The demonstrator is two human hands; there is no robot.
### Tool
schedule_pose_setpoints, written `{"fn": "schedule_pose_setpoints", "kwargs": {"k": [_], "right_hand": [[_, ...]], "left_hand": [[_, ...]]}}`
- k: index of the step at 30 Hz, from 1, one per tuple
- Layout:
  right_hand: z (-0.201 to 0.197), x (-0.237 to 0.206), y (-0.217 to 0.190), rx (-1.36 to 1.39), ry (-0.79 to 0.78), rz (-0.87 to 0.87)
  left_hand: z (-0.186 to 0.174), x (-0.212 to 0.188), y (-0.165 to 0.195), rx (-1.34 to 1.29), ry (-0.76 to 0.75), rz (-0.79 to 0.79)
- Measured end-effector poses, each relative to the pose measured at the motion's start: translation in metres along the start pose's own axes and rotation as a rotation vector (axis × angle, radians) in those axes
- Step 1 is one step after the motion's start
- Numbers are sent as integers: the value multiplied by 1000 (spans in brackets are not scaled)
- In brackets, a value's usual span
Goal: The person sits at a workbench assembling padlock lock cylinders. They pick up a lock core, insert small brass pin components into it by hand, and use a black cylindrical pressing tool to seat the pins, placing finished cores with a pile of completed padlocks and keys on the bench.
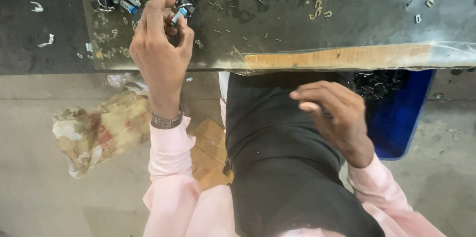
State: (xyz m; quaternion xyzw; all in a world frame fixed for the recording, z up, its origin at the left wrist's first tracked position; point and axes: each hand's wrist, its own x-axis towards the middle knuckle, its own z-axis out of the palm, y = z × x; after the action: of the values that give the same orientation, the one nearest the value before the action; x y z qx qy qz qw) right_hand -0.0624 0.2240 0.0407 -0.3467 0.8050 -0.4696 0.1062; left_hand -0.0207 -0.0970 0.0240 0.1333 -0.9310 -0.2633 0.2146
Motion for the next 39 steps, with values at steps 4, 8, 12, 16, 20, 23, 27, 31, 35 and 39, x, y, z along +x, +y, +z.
{"fn": "schedule_pose_setpoints", "kwargs": {"k": [4, 8, 12, 16, 20, 23, 27, 31, 35, 39], "right_hand": [[0, 26, -28, 71, 68, -82], [-1, 34, -42, -156, 212, -180], [8, 30, -32, 19, 105, -79], [5, 0, -14, 262, 22, 99], [1, -25, 5, 354, 190, -45], [2, -33, 11, 399, 297, 46], [5, -33, 7, 603, 445, 114], [2, -33, 2, 699, 485, 246], [0, -32, 9, 806, 432, 458], [3, -28, 19, 1003, 387, 532]], "left_hand": [[-18, 7, 37, -31, 77, 2], [-36, -20, 103, -147, -114, -37], [-24, -25, 119, -529, -354, 130], [7, -17, 118, -398, -263, 80], [41, -9, 116, -234, -280, 255], [71, -8, 118, -136, -332, 300], [102, -7, 122, -31, -310, 393], [98, -18, 120, -21, -367, 523], [75, -34, 107, 10, -440, 631], [62, -44, 106, -454, -343, 265]]}}
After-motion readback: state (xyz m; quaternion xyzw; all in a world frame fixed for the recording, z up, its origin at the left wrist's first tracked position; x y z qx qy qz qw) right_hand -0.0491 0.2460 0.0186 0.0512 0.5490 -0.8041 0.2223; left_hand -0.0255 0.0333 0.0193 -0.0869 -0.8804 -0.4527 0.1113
